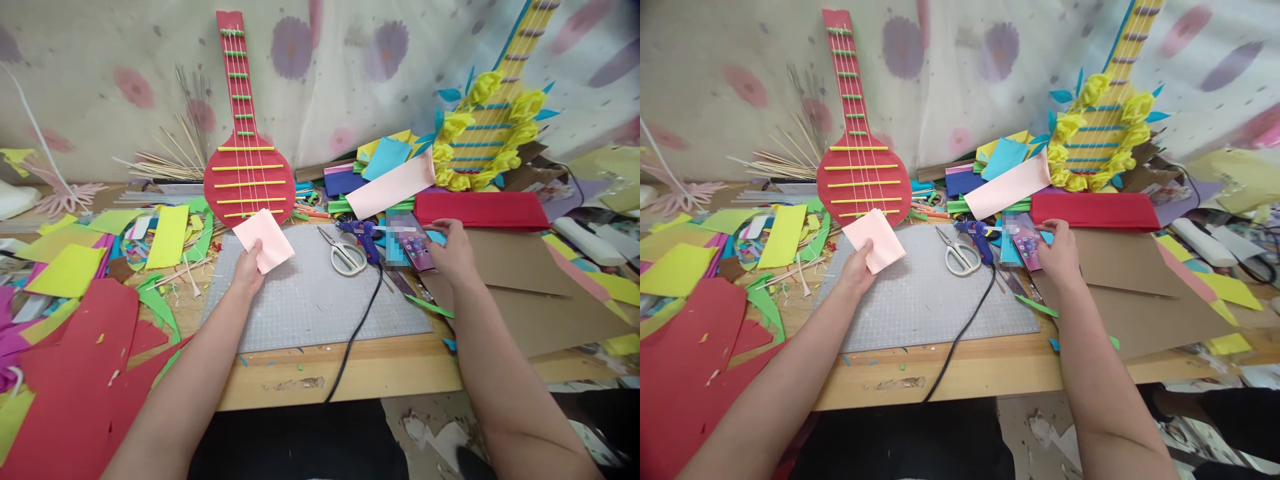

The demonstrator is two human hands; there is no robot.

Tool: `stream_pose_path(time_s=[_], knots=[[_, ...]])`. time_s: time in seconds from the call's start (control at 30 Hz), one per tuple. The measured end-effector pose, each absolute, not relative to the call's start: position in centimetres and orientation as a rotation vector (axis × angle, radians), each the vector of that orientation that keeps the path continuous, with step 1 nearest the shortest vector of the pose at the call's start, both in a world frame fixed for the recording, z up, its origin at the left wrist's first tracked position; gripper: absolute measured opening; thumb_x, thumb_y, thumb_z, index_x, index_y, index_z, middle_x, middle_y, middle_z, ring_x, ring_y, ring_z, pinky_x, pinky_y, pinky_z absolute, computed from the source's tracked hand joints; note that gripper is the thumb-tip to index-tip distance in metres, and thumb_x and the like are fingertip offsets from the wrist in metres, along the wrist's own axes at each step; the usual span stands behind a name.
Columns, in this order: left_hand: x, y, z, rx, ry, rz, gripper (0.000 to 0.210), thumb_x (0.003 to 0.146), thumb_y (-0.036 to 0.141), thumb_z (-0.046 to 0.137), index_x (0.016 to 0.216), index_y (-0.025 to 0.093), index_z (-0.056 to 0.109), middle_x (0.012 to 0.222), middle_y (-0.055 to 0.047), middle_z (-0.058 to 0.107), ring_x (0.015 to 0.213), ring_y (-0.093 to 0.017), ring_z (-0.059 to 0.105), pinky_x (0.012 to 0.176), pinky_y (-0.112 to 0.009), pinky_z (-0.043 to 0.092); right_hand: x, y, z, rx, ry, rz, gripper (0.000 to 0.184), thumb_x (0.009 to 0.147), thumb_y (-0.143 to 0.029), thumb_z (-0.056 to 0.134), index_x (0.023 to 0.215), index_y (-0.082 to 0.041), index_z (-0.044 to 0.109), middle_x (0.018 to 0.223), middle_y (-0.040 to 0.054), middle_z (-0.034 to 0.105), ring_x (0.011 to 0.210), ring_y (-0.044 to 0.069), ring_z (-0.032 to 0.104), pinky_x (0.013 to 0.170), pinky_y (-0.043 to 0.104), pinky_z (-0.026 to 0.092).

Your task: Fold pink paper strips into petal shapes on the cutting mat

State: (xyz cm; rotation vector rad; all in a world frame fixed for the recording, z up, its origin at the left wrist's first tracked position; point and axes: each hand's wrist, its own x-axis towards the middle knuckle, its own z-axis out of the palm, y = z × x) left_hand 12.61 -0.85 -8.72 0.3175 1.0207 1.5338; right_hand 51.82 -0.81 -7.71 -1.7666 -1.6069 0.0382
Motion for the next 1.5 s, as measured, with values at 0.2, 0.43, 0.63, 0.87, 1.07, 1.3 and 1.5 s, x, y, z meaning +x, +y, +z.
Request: stream_pose_path(time_s=[0.2, 0.43, 0.63, 0.87, 1.07, 1.3, 1.5], knots=[[12.6, -0.7, -8.9, 0.329, 0.986, 1.542, 0.024, 0.084, 0.017, 0.055, 0.106, 0.015, 0.063, 0.109, -0.008, 0.068, 0.1, -0.017, 0.064, 0.096, -0.031, 0.048, 50.3, -0.7, -5.6, -1.825, -1.715, 0.216, 0.045, 0.06, -0.011, 0.042, 0.104, -0.02, 0.044, 0.098, 0.0096, 0.067, 0.107, 0.025, 0.055, 0.09, 0.044, 0.042], [12.6, -0.8, -8.6, 0.31, 1.03, 1.526, 0.023, 0.084, 0.017, 0.054, 0.105, 0.016, 0.063, 0.108, -0.008, 0.069, 0.099, -0.018, 0.065, 0.095, -0.031, 0.049, 50.9, -1.9, -5.0, -1.946, -1.62, 0.122, 0.035, 0.068, -0.016, 0.043, 0.102, -0.021, 0.041, 0.103, 0.0087, 0.069, 0.105, 0.027, 0.054, 0.086, 0.044, 0.042], [12.5, -0.8, -8.6, 0.311, 1.013, 1.533, 0.027, 0.083, 0.018, 0.056, 0.11, 0.018, 0.061, 0.107, -0.007, 0.069, 0.1, -0.017, 0.064, 0.094, -0.029, 0.049, 51.6, -1.6, -6.2, -1.902, -1.791, -0.033, 0.027, 0.071, -0.018, 0.044, 0.097, -0.022, 0.043, 0.104, 0.0113, 0.067, 0.106, 0.029, 0.051, 0.086, 0.044, 0.041], [12.7, -0.8, -8.6, 0.31, 1.034, 1.53, 0.024, 0.085, 0.017, 0.053, 0.107, 0.016, 0.062, 0.109, -0.008, 0.068, 0.1, -0.018, 0.065, 0.094, -0.032, 0.049, 51.5, -1.7, -5.7, -1.924, -1.645, -0.075, 0.028, 0.067, -0.021, 0.044, 0.096, -0.02, 0.046, 0.097, 0.012, 0.067, 0.099, 0.029, 0.053, 0.083, 0.044, 0.042], [11.7, -0.5, -8.3, 0.316, 1.039, 1.533, 0.026, 0.082, 0.016, 0.057, 0.107, 0.016, 0.062, 0.104, -0.008, 0.07, 0.096, -0.018, 0.066, 0.094, -0.032, 0.049, 51.4, -2.0, -5.4, -1.872, -1.679, 0.036, 0.028, 0.064, -0.015, 0.042, 0.09, -0.02, 0.053, 0.096, 0.01, 0.066, 0.09, 0.024, 0.057, 0.078, 0.038, 0.044], [9.1, -0.3, -7.5, 0.406, 1.011, 1.501, 0.026, 0.08, 0.014, 0.057, 0.105, 0.016, 0.063, 0.099, -0.008, 0.071, 0.091, -0.02, 0.068, 0.092, -0.036, 0.05, 51.7, -2.9, -4.5, -1.809, -1.783, -0.014, 0.032, 0.063, -0.011, 0.038, 0.088, -0.021, 0.057, 0.091, 0.0067, 0.067, 0.087, 0.022, 0.06, 0.078, 0.035, 0.045], [9.8, -0.7, -7.8, 0.436, 1.023, 1.403, 0.02, 0.079, 0.012, 0.057, 0.097, 0.011, 0.065, 0.087, -0.009, 0.072, 0.081, -0.019, 0.069, 0.089, -0.035, 0.052, 52.8, -2.9, -5.3, -1.854, -1.749, -0.001, 0.036, 0.063, -0.011, 0.037, 0.091, -0.021, 0.057, 0.092, 0.007, 0.067, 0.088, 0.022, 0.061, 0.076, 0.037, 0.046]])
